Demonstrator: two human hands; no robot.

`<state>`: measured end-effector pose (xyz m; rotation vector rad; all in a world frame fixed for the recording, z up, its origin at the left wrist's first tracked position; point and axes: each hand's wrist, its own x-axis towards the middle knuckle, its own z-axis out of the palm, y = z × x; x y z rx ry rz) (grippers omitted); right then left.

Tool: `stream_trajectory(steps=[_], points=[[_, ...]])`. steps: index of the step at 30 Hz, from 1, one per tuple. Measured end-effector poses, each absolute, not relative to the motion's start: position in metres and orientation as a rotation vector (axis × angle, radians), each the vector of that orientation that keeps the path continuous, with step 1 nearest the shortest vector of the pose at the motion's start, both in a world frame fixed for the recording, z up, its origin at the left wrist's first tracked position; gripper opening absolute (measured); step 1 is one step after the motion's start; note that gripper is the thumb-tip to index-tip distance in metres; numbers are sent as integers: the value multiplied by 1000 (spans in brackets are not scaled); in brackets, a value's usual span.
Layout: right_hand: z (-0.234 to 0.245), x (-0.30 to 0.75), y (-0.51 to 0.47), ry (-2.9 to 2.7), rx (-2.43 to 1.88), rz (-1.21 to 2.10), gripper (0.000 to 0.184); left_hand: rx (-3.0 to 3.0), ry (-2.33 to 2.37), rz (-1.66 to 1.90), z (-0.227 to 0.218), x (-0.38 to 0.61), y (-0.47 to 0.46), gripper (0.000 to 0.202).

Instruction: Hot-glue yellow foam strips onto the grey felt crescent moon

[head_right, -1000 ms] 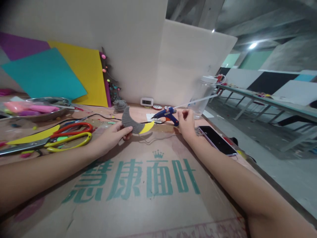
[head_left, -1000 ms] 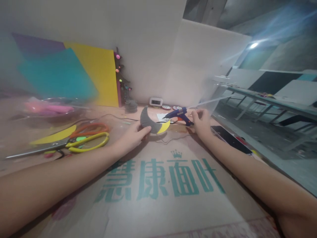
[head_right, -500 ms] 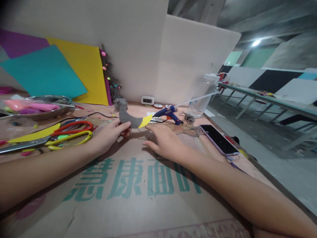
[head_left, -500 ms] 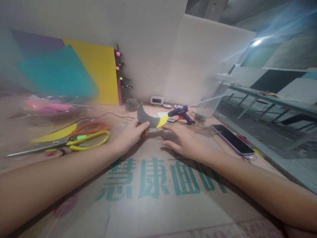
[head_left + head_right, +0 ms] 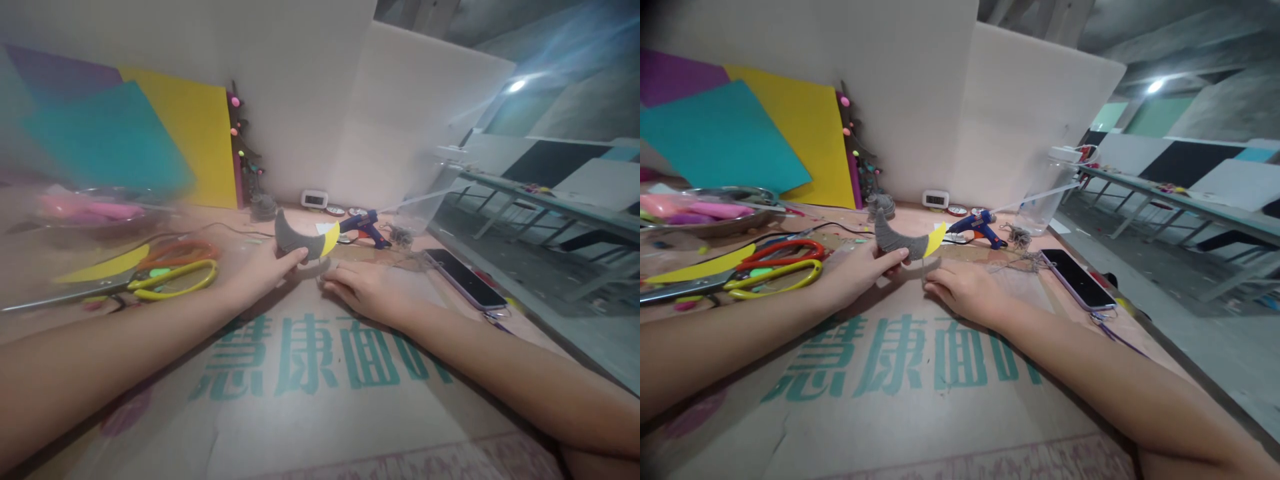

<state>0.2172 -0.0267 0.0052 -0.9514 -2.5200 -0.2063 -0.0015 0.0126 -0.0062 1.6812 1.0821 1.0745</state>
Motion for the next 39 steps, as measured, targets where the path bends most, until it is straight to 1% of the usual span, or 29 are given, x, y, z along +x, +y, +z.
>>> stream_trajectory(steps=[5,12,14,17,19,23,26,34,37,39], points=[[8,218,-25,-2447,-1161,-82,28,1656,1108,1051,-5,-1,9,34],[1,225,-12,-2040,-1150,188,25,1633,1162,1037,1,0,5,22],[-2,229,-7,-1944,-1141,253,31,1639,1152,1032,1,1,4,19],[-2,231,-4,-1958,-1150,286,39,1638,1117,1032,0,0,4,19],[-1,230,-5,-2011,-1148,264,36,1642,1092,1022,0,0,3,23],[-3,227,-6,-2030,-1090,255,21,1674,1083,1013,1,-1,3,33],[-4,226,-6,-1975,-1071,338,20,1732,1083,1002,2,-1,4,36],[-2,224,-8,-1945,-1081,257,17,1846,1003,960,8,1,-2,29],[-3,223,-8,-1968,-1089,271,18,1888,1006,994,9,1,-4,22],[-3,224,-9,-1986,-1095,246,19,1869,1039,1003,9,1,-4,21]])
